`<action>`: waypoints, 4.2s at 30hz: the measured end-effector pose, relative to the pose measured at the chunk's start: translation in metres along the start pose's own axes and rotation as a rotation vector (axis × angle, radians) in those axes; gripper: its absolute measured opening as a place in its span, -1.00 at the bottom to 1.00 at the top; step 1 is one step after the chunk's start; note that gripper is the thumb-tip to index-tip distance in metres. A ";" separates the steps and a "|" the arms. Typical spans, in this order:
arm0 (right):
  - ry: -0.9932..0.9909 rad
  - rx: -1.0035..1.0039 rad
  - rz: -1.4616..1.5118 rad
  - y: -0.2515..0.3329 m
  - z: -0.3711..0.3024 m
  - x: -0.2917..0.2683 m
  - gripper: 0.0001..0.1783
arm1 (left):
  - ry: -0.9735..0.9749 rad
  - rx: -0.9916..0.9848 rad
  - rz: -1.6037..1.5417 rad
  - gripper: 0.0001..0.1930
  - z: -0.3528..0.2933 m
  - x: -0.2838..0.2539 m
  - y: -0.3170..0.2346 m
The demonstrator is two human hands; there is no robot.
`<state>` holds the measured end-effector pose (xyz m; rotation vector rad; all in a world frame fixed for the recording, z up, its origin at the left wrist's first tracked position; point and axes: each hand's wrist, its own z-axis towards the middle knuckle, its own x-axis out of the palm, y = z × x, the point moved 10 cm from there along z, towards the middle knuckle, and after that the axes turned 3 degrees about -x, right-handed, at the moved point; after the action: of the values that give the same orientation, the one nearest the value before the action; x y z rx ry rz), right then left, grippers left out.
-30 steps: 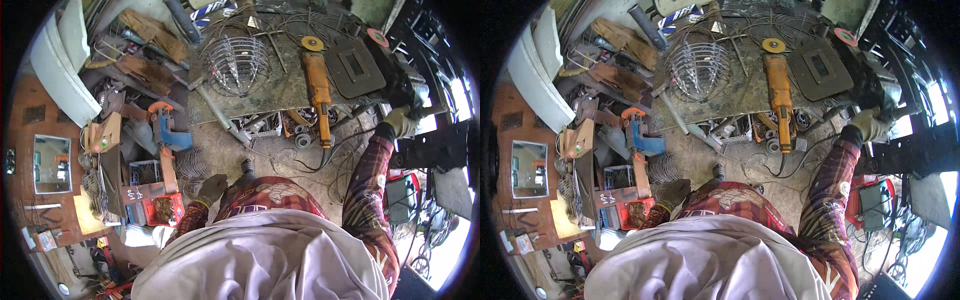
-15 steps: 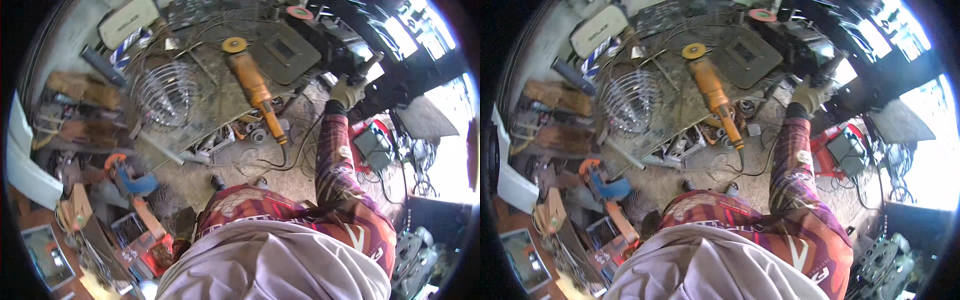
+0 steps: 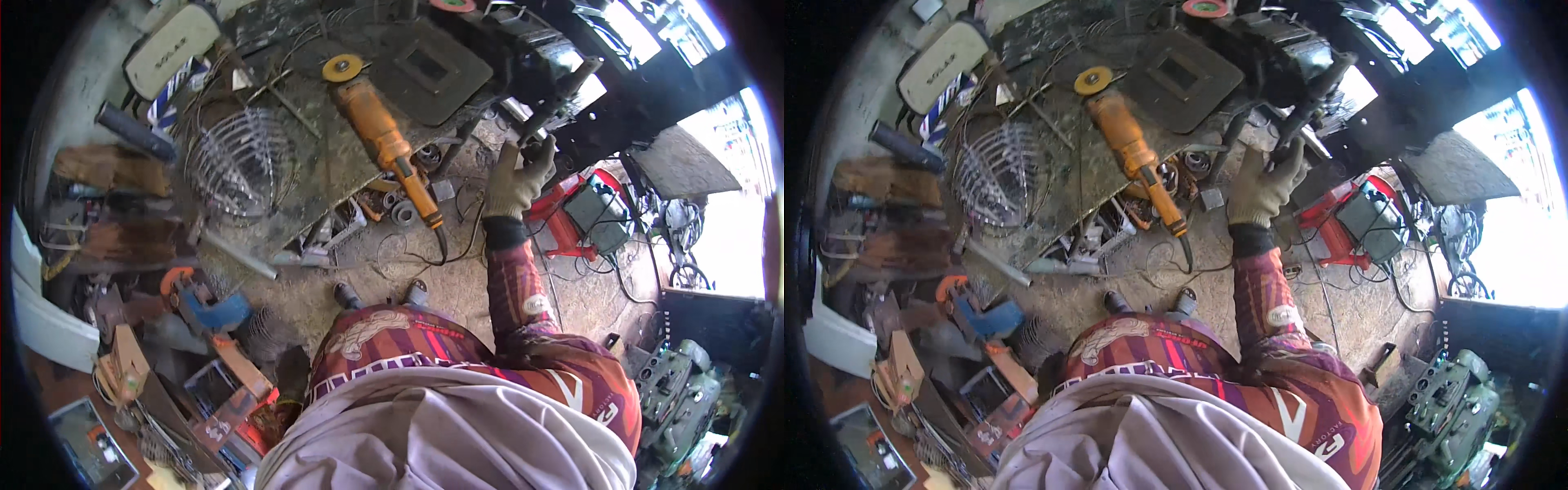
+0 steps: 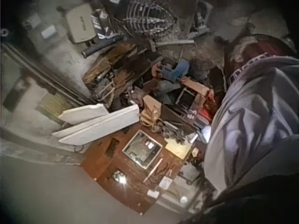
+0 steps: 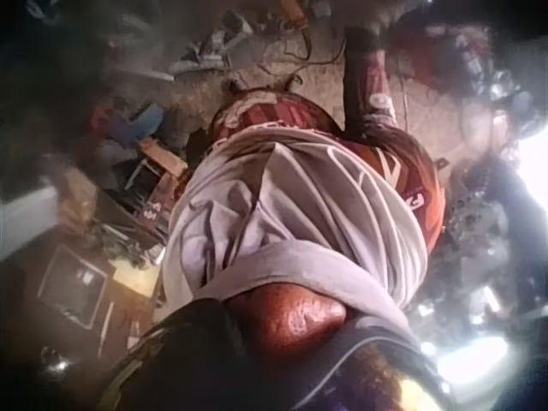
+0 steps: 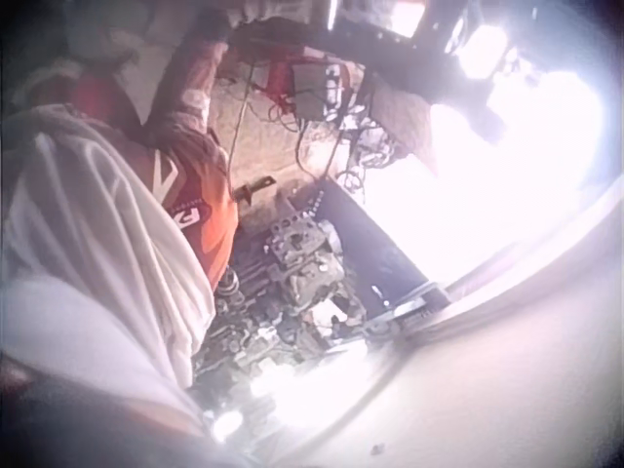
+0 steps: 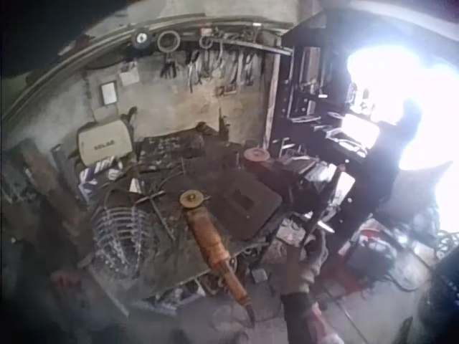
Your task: The person welds a spherical metal frame, uses a hammer to strike the metal, and grinds the surface using an angle grinder.
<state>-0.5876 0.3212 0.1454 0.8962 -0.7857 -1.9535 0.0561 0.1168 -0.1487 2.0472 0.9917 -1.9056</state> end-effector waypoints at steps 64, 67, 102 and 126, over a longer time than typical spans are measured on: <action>1.603 -0.557 -0.234 0.321 -0.414 0.119 -0.59 | -0.376 -0.358 -1.042 -0.61 0.202 -0.317 0.164; 1.465 -0.407 -0.302 0.296 -0.393 0.121 -0.59 | -0.415 -0.357 -1.058 -0.61 0.196 -0.316 0.175; 1.468 -0.401 -0.368 0.305 -0.395 0.117 -0.57 | -0.464 -0.232 -0.913 -0.68 0.218 -0.324 0.171; 1.543 -0.521 -0.247 0.319 -0.405 0.113 -0.60 | -0.627 0.022 -0.638 -0.62 0.210 -0.331 0.179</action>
<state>-0.1697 -0.0011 0.1385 1.7341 0.7071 -0.9727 -0.0010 -0.2484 0.0714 1.0341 1.5299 -2.6041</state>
